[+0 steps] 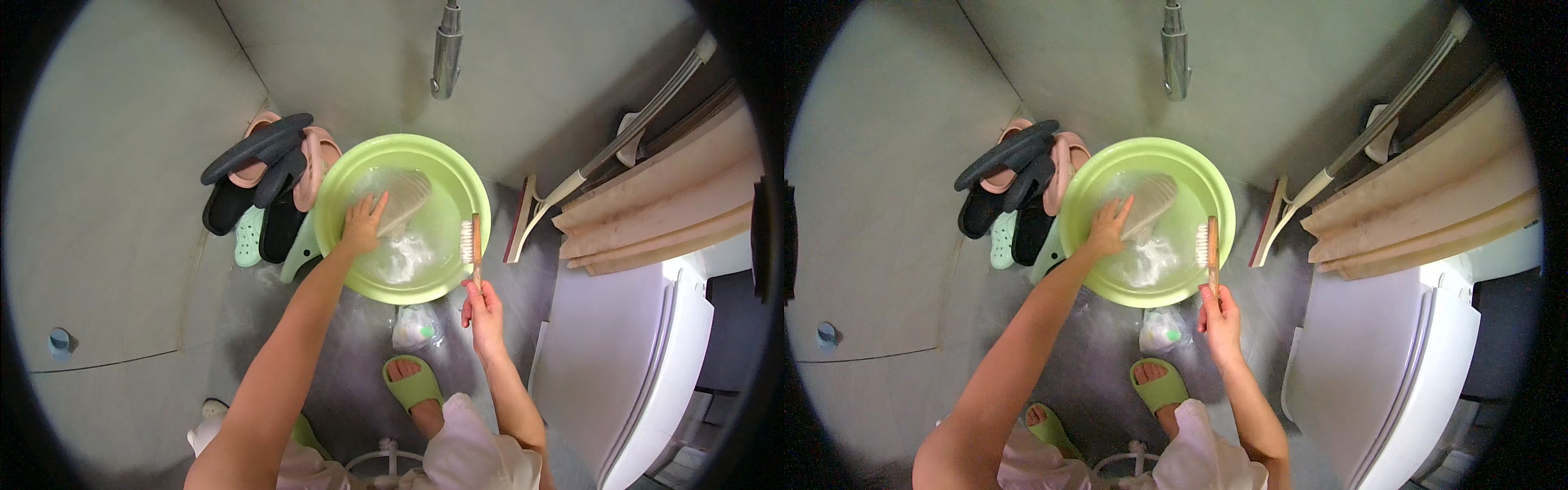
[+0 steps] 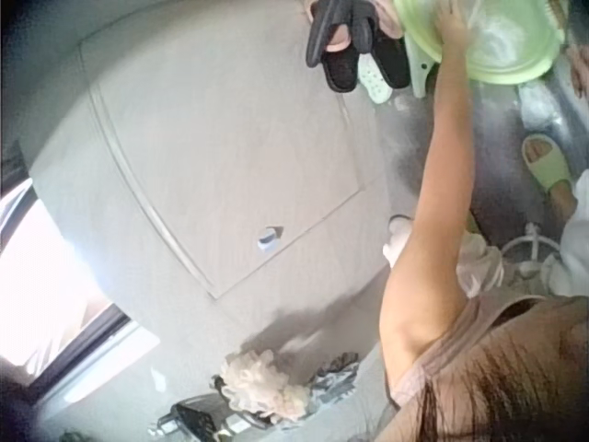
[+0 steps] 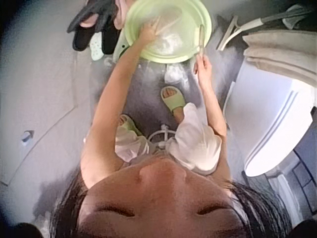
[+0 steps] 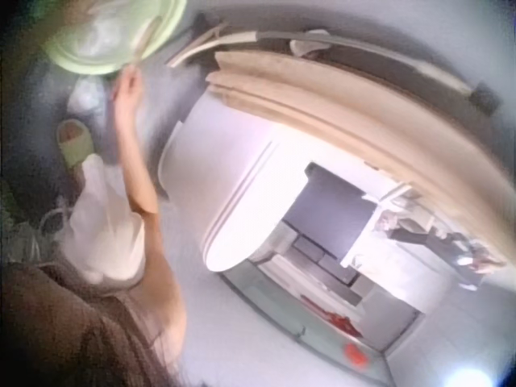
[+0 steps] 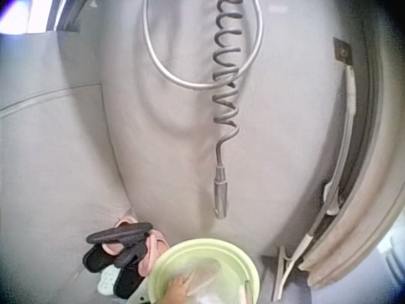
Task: The person cleans a light-colored shoe by scrubbing its various surfaces with a wooden-handled brush over a basin of soapy water. They turn the shoe over by hand to reach different sides and the sole while scrubbing.
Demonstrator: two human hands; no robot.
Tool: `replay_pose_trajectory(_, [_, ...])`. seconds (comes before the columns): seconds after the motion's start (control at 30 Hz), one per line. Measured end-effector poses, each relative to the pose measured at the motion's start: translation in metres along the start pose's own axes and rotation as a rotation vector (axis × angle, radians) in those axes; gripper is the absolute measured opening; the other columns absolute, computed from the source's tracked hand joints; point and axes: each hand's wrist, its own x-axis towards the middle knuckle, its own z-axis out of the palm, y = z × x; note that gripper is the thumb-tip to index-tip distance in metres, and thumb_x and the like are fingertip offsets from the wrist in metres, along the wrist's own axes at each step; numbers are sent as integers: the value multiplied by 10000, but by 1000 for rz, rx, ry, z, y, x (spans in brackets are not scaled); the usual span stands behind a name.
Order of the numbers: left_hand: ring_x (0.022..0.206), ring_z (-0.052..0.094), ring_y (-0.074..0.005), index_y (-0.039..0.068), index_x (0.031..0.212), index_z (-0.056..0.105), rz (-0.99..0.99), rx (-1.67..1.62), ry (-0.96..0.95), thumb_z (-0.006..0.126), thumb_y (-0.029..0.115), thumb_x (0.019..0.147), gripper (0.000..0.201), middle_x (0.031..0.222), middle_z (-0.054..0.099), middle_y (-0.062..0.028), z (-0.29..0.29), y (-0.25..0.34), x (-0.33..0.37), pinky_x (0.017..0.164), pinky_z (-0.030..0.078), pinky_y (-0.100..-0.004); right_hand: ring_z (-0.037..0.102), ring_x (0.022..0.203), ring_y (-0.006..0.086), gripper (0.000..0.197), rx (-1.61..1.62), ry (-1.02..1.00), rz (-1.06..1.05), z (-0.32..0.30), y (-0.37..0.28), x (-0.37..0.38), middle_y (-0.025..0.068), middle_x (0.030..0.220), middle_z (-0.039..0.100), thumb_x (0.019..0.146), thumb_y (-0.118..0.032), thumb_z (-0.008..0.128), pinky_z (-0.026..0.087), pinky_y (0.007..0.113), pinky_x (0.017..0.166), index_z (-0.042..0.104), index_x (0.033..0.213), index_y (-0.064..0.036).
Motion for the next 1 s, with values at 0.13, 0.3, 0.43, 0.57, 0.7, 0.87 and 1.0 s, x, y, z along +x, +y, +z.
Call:
replay_pose_trajectory(0.13, [1308, 388, -436, 320, 1575, 170, -14, -318, 48, 761, 29, 683, 1109, 1468, 337, -223, -19, -4, -11, 1078, 319, -524, 386, 478, 64, 243, 75, -34, 3, 11, 2, -7, -39, 586, 416, 1022, -291, 539, 335, 233, 438, 592, 1063, -57])
replay_pose_trajectory(0.3, [1337, 336, -436, 284, 1569, 203, 44, -446, 285, 758, -1, 675, 1090, 1483, 288, -225, -65, 22, -27, 1085, 302, -529, 366, 475, 61, 265, 70, -60, -12, 21, -2, -11, -43, 591, 400, 1019, -286, 542, 335, 234, 426, 594, 1081, -34])
replay_pose_trajectory(0.43, [1358, 302, -445, 248, 1561, 228, 115, -410, 456, 769, -11, 668, 1075, 1501, 243, -218, -81, 38, -33, 1100, 279, -546, 373, 475, 62, 269, 46, -78, -26, 29, -5, -16, -41, 590, 407, 1017, -291, 545, 332, 235, 424, 595, 1081, -34])
replay_pose_trajectory(0.57, [1367, 305, -436, 218, 1517, 339, 166, -331, 579, 773, -3, 655, 990, 1504, 260, -211, -103, 38, -39, 1110, 275, -544, 377, 473, 64, 270, 60, -97, -28, 35, 1, -21, -39, 585, 410, 1015, -297, 547, 327, 234, 421, 597, 1077, -40])
replay_pose_trajectory(0.7, [1333, 380, -410, 186, 1440, 462, 133, -111, 641, 755, 19, 654, 855, 1478, 358, -188, -173, 14, -36, 1092, 302, -506, 375, 472, 65, 267, 55, -83, -10, 34, 7, -23, -39, 583, 408, 1015, -296, 546, 325, 234, 419, 598, 1075, -42])
replay_pose_trajectory(0.87, [1167, 544, -287, 119, 1270, 611, -89, 112, 742, 638, 5, 760, 524, 1238, 584, -141, -266, -60, -30, 987, 370, -454, 398, 460, 70, 256, 55, -119, -20, 46, 6, -25, -32, 570, 429, 1019, -282, 544, 328, 239, 435, 596, 1082, -39])
replay_pose_trajectory(1.0, [1163, 538, -301, 142, 1324, 578, -318, 422, 764, 696, 58, 731, 610, 1198, 584, -124, -285, -119, -38, 984, 382, -469, 400, 457, 71, 255, 11, -184, -28, 62, 3, -31, -30, 568, 429, 1020, -280, 542, 327, 240, 432, 597, 1085, -39])
